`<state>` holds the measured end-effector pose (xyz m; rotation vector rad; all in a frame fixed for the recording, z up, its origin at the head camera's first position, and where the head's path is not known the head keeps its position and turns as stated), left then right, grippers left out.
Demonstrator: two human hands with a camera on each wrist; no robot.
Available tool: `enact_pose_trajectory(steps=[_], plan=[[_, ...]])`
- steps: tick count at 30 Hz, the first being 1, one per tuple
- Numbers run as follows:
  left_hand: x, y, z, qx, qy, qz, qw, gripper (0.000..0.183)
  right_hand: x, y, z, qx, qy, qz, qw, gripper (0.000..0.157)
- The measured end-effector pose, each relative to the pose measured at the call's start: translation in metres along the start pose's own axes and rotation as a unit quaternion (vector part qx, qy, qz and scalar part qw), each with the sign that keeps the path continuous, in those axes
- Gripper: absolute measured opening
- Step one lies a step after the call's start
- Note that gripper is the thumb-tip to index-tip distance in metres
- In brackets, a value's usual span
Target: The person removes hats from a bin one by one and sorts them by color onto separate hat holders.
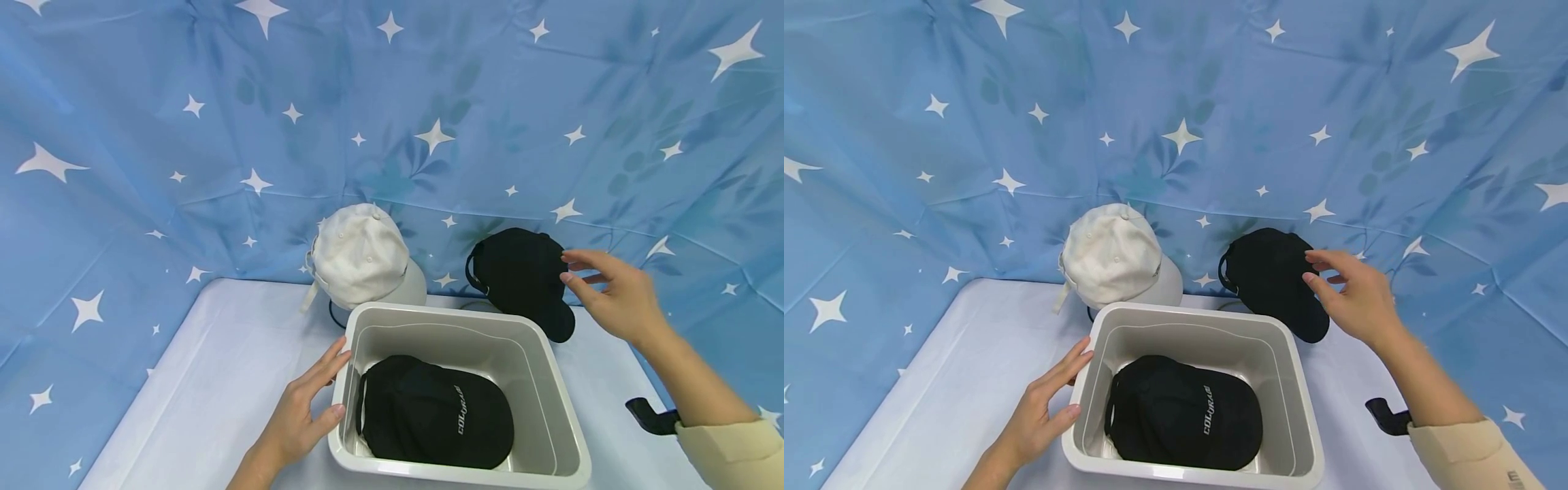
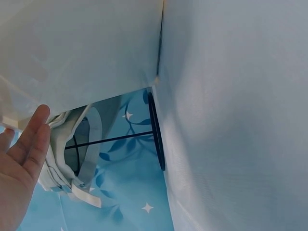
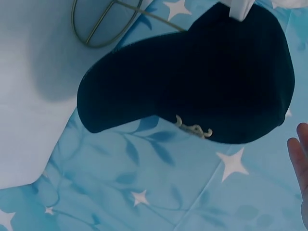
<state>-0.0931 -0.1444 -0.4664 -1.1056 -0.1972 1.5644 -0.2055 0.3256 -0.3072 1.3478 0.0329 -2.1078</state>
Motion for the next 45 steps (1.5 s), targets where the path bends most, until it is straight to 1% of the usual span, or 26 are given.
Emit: enact_pose_trajectory(steps=[3,9,16,27,35,45], plan=[[0.000,0.000,0.001,0.003,-0.001,0.000,1.0000,0.068,0.004,0.005,-0.003,-0.016,-0.002,0.003,1.000,0.045],[-0.001,-0.002,0.003,0.012,-0.003,0.000,0.9999,0.066,0.010,0.014,-0.009,-0.028,0.009,0.011,1.000,0.049],[-0.001,-0.001,0.002,0.017,-0.005,0.001,0.9998,0.066,0.017,0.025,-0.014,-0.060,0.018,0.004,0.998,0.055],[0.000,-0.001,0.002,0.018,-0.007,0.002,0.9998,0.066,0.030,0.044,-0.020,-0.095,0.064,-0.007,0.993,0.061],[-0.001,0.000,0.002,0.022,-0.009,0.004,0.9997,0.065,0.043,0.057,-0.026,-0.126,0.088,0.003,0.988,0.067],[0.000,0.000,0.001,0.015,-0.007,0.002,0.9999,0.067,0.061,0.071,-0.032,-0.134,0.136,0.001,0.982,0.069]])
Point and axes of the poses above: each hand's wrist, its own z-axis towards the middle knuckle, its own x-axis out of the palm, y = z × x, the point moved 1 cm from there along z, towards the middle knuckle, and after that the axes turned 7 degrees about y, right-handed, at the moved point
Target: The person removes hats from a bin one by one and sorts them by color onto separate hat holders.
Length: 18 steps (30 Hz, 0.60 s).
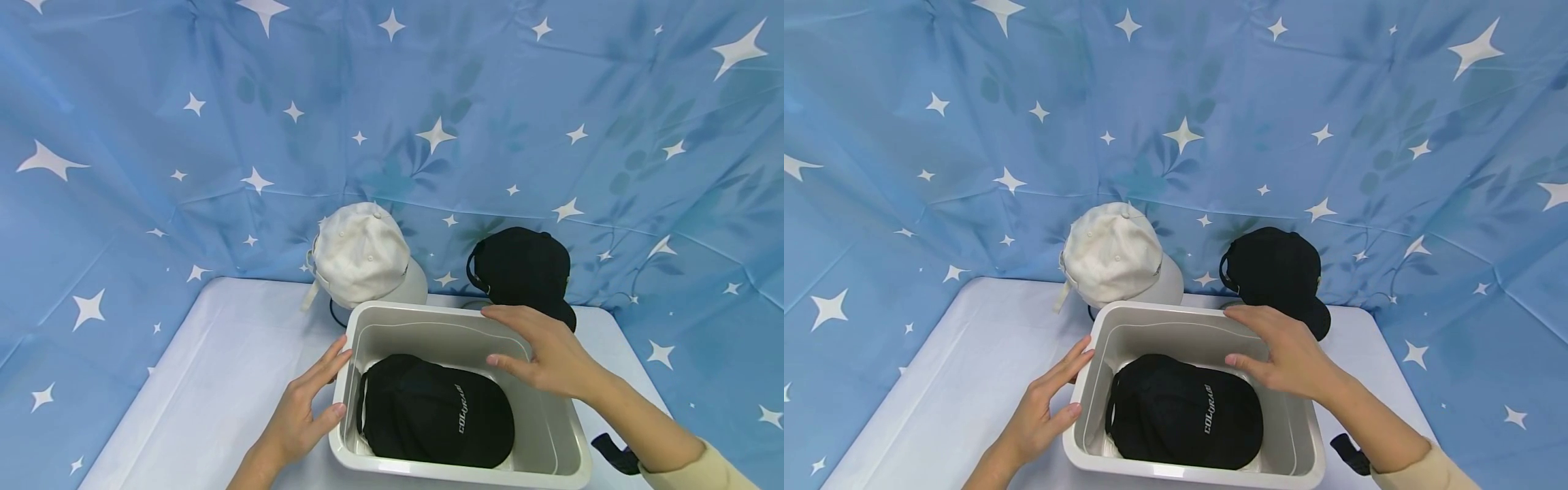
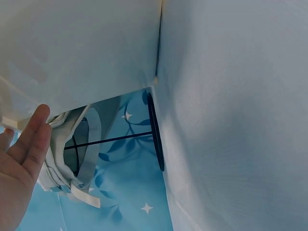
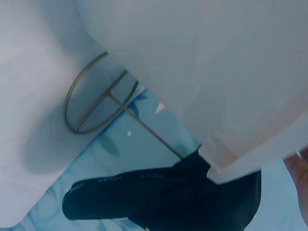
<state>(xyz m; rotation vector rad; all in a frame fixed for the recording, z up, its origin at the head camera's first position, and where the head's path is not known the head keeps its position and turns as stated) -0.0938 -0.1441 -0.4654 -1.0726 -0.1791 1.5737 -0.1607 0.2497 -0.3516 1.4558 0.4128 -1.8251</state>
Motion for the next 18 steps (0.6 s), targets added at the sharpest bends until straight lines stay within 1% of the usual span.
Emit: enact_pose_trajectory(steps=[7,12,18], plan=[[0.000,-0.001,0.000,-0.003,0.000,-0.001,1.0000,0.066,0.011,0.007,0.000,-0.009,0.028,0.003,1.000,0.071],[0.001,0.000,0.001,-0.001,-0.001,-0.006,1.0000,0.067,0.016,0.010,0.000,-0.014,0.036,0.012,0.999,0.070],[0.001,0.001,0.000,-0.001,-0.002,-0.003,1.0000,0.067,0.025,0.013,0.003,-0.047,0.034,0.025,0.998,0.069]])
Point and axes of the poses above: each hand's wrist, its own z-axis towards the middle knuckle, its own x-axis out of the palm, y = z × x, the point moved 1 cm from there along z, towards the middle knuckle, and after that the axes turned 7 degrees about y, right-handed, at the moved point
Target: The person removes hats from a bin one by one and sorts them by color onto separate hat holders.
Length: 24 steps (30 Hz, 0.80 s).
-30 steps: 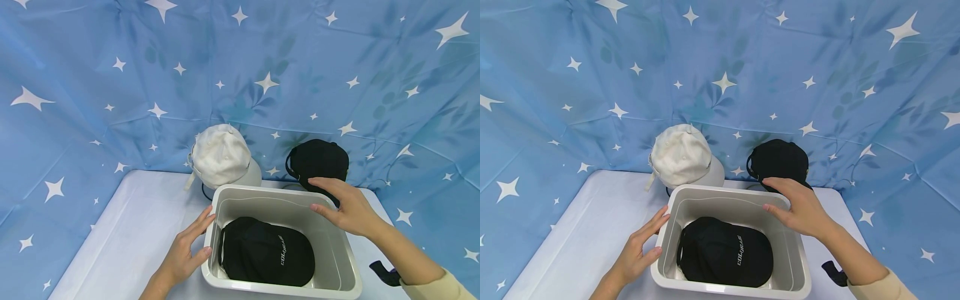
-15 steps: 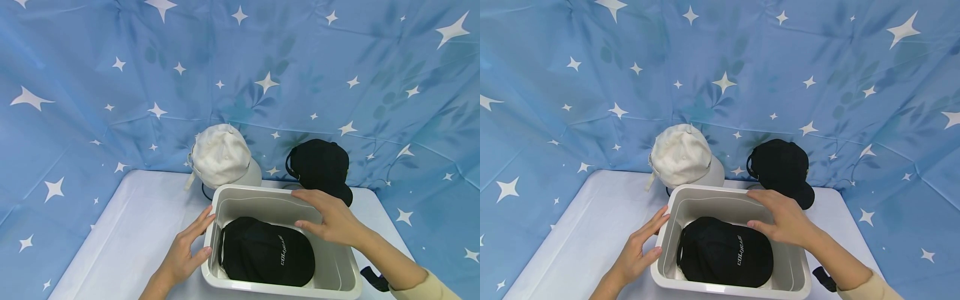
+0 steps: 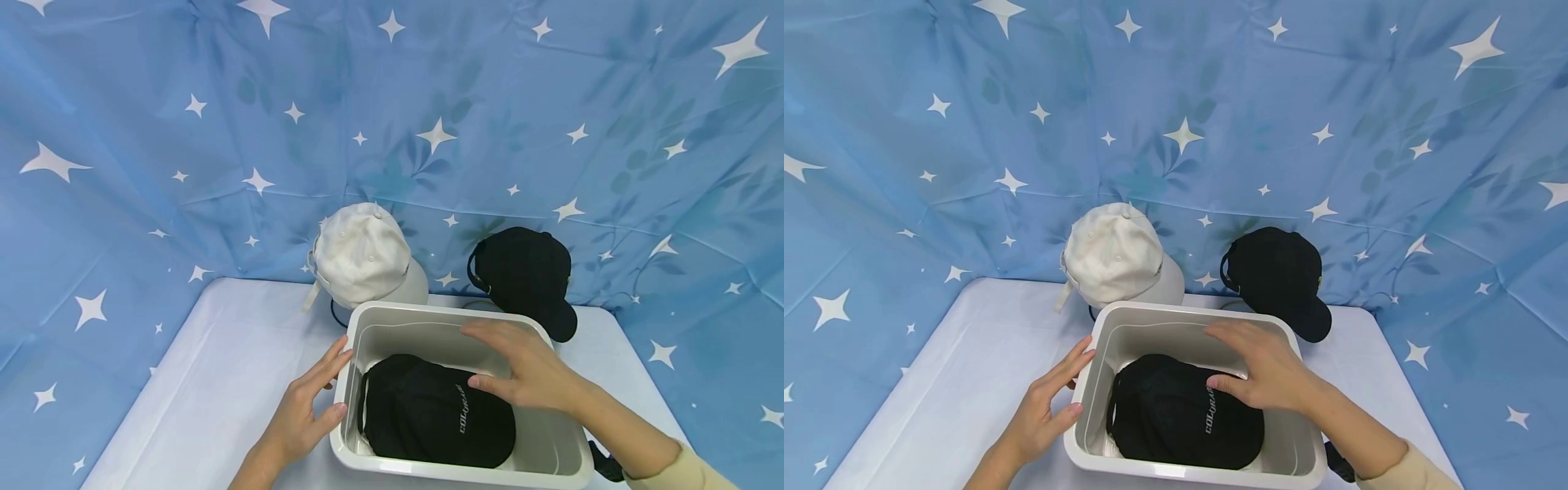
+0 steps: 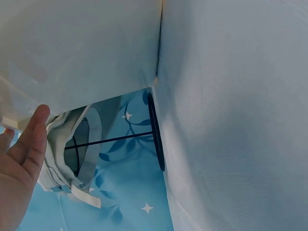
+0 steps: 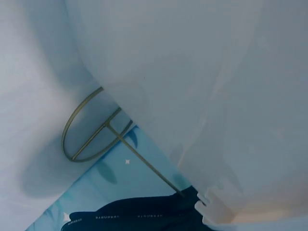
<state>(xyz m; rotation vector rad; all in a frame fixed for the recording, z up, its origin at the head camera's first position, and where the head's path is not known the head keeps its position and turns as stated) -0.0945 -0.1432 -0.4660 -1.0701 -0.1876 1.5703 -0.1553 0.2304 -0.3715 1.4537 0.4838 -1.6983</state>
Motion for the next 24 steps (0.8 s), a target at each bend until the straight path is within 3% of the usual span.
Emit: enact_pose_trajectory(steps=[12,24], plan=[[0.000,-0.001,0.000,-0.005,0.002,0.006,1.0000,0.067,0.013,0.011,0.004,-0.011,0.030,0.010,0.999,0.070],[-0.001,-0.001,0.000,0.002,0.001,0.009,1.0000,0.069,0.028,0.016,0.007,0.005,0.070,0.028,0.997,0.071]])
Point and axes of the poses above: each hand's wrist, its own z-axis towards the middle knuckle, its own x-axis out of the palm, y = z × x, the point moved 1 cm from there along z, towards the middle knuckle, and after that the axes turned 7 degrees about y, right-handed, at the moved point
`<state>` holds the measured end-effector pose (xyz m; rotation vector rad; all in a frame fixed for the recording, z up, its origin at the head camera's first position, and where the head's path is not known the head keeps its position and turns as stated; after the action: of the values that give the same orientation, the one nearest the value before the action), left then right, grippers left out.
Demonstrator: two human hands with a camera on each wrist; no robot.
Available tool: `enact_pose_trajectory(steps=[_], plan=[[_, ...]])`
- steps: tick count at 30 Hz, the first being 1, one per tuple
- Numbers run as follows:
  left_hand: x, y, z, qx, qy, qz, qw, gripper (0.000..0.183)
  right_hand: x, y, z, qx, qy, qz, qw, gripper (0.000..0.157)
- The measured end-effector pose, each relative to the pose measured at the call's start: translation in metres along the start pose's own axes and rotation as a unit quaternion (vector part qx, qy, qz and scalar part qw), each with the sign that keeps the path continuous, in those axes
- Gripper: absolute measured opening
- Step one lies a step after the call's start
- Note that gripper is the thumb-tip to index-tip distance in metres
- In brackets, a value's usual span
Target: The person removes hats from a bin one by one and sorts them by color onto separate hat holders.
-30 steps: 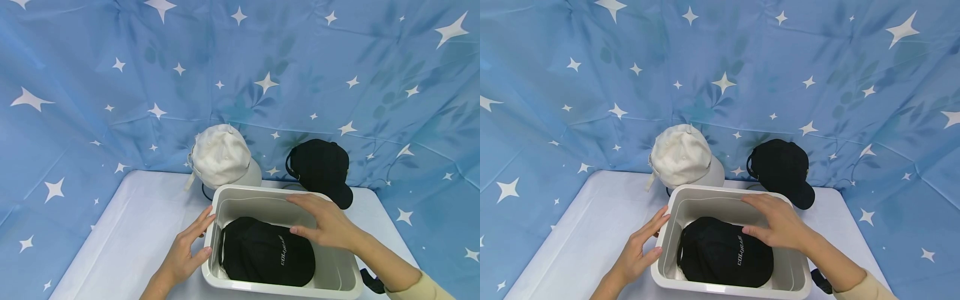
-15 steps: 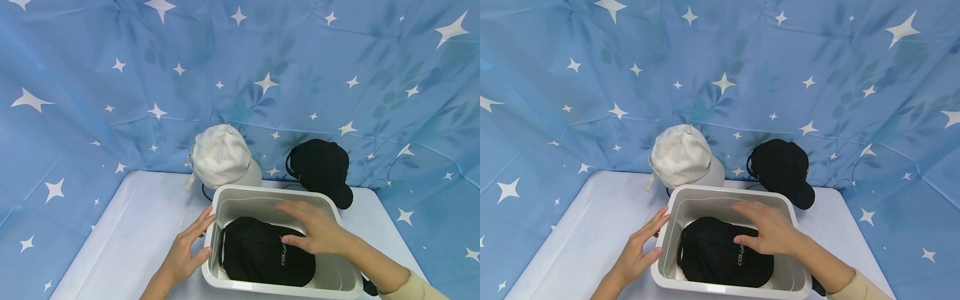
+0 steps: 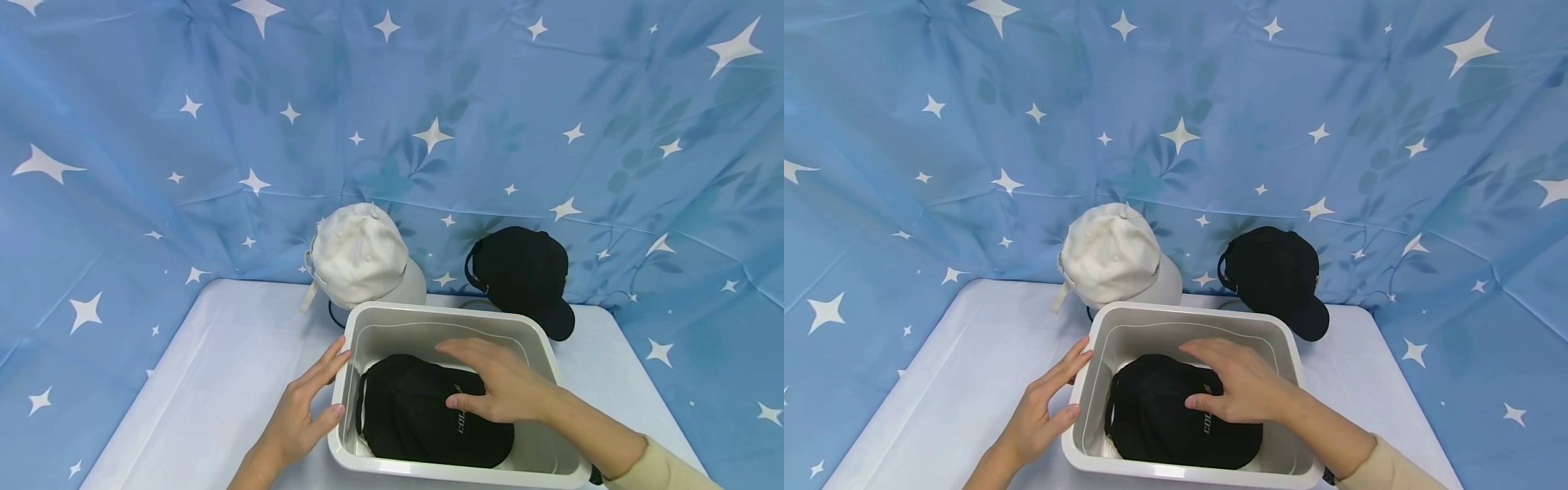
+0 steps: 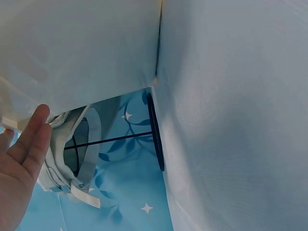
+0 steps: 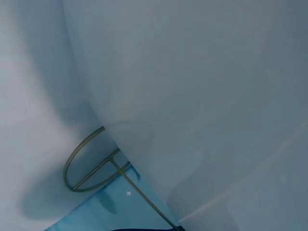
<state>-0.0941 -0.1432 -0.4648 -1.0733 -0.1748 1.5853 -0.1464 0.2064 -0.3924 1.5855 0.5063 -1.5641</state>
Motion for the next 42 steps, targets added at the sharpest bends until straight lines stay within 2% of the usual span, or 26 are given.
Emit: enact_pose_trajectory(steps=[11,18,24,29,34,42], plan=[[0.001,-0.001,0.001,0.002,-0.002,-0.003,1.0000,0.069,0.006,0.004,0.004,0.027,0.045,0.028,0.998,0.077],[0.000,-0.001,0.001,0.007,-0.007,0.001,1.0000,0.065,0.012,0.006,0.010,0.061,0.091,0.074,0.991,0.082],[-0.001,-0.001,0.000,0.009,-0.010,0.003,0.9999,0.066,0.017,0.005,0.012,0.061,0.129,0.087,0.986,0.081],[-0.001,-0.001,0.000,0.010,-0.011,0.002,0.9999,0.067,0.021,0.005,0.013,0.050,0.145,0.088,0.984,0.077],[0.000,0.000,0.000,0.011,-0.011,0.000,0.9999,0.067,0.023,0.005,0.014,0.037,0.153,0.071,0.985,0.066],[0.000,0.001,0.000,0.010,-0.008,-0.002,0.9999,0.065,0.026,0.002,0.014,0.001,0.132,0.049,0.990,0.049]])
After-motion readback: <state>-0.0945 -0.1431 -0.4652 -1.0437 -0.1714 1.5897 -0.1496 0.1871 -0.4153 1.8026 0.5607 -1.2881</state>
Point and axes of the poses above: each hand's wrist, its own z-axis towards the middle knuckle, its own x-axis out of the palm, y = z × x, the point moved 1 cm from there along z, towards the middle knuckle, and after that the axes turned 7 degrees about y, right-handed, at the moved point
